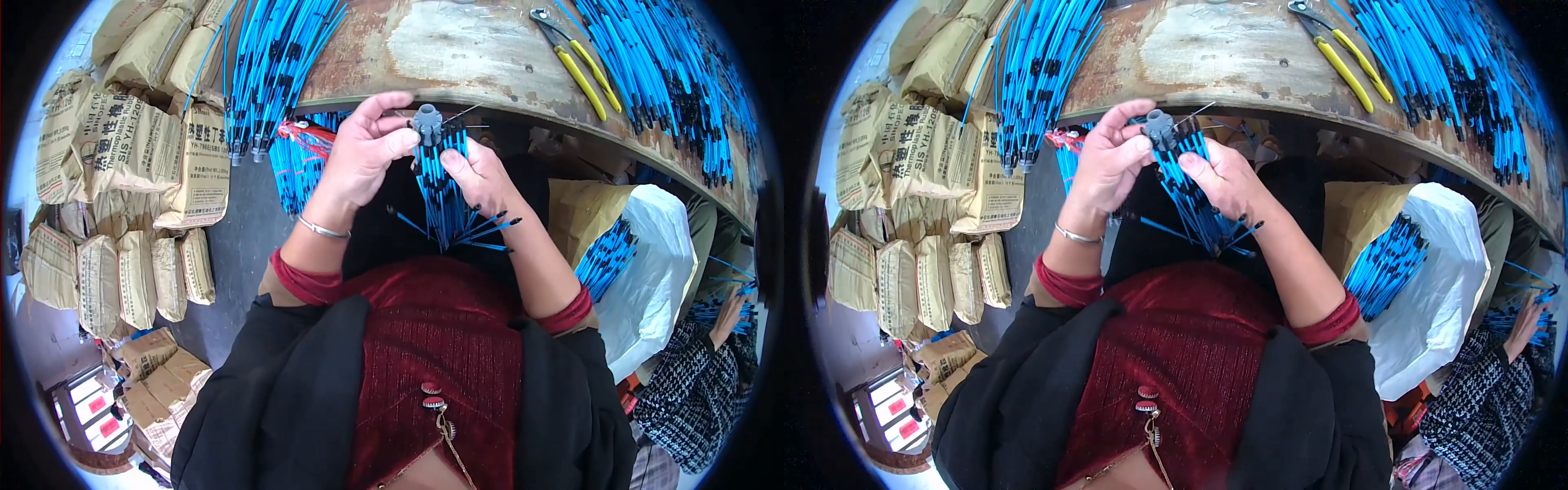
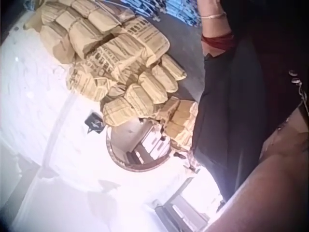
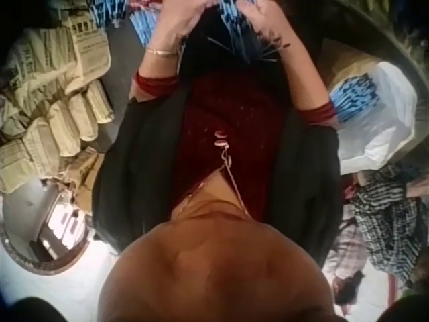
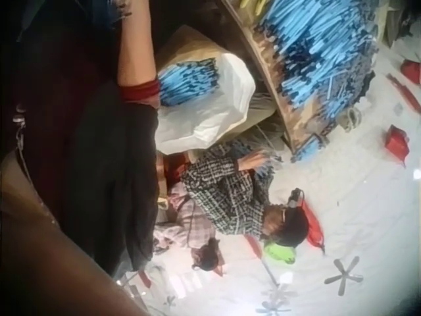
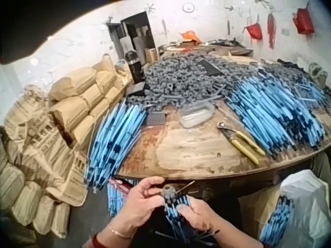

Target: The person assembles umbrella frame components by gathering plastic ribs, threading a wire through their ends, fitting them onto a central hub, and securing the wire using pliers.

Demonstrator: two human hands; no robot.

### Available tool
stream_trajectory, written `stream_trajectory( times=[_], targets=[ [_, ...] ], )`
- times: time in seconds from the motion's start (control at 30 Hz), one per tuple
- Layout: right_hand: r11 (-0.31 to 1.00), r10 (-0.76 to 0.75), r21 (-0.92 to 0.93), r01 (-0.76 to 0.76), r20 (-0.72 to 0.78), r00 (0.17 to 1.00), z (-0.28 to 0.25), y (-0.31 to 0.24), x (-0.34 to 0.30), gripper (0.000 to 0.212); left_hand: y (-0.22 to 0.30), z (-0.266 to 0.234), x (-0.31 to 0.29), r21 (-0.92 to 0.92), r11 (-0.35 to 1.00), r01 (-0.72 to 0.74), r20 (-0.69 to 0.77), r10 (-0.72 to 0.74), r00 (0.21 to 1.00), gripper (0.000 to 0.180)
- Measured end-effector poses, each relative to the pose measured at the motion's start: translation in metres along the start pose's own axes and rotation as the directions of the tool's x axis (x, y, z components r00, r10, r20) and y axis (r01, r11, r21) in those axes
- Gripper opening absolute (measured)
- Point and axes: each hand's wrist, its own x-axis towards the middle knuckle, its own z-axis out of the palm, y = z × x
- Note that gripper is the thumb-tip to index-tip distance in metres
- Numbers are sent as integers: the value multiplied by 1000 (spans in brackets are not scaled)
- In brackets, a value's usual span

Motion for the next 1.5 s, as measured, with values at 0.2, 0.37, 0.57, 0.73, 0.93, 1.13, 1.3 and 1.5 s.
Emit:
stream_trajectory(
  times=[0.2,0.37,0.57,0.73,0.93,1.13,1.3,1.5],
  targets=[
    [967,-3,-246,-68,-277,961,23,-13,8,32,-8,39,-11,536,807,-249,-206,410,888,36],
    [978,-125,-202,61,-323,938,44,-16,7,26,1,30,-18,682,710,-173,-274,468,840,31],
    [812,-518,-496,306,-372,771,45,-6,5,18,-3,12,-30,601,772,-205,-295,453,841,30],
    [793,-448,-532,295,-181,876,36,-11,7,18,0,0,-34,528,795,-298,-203,459,865,34],
    [821,-212,-550,153,-46,976,33,-18,16,18,2,-15,-35,502,825,-259,-151,378,914,37],
    [862,-241,-478,168,-97,966,38,-13,14,21,1,-1,-33,394,894,-212,-262,330,907,37],
    [862,-288,-427,274,31,957,26,-14,15,18,8,-15,-35,349,910,-222,-99,271,957,34],
    [823,-282,-504,264,42,958,28,-11,16,16,2,-16,-28,326,922,-208,-27,229,973,30]
  ],
)
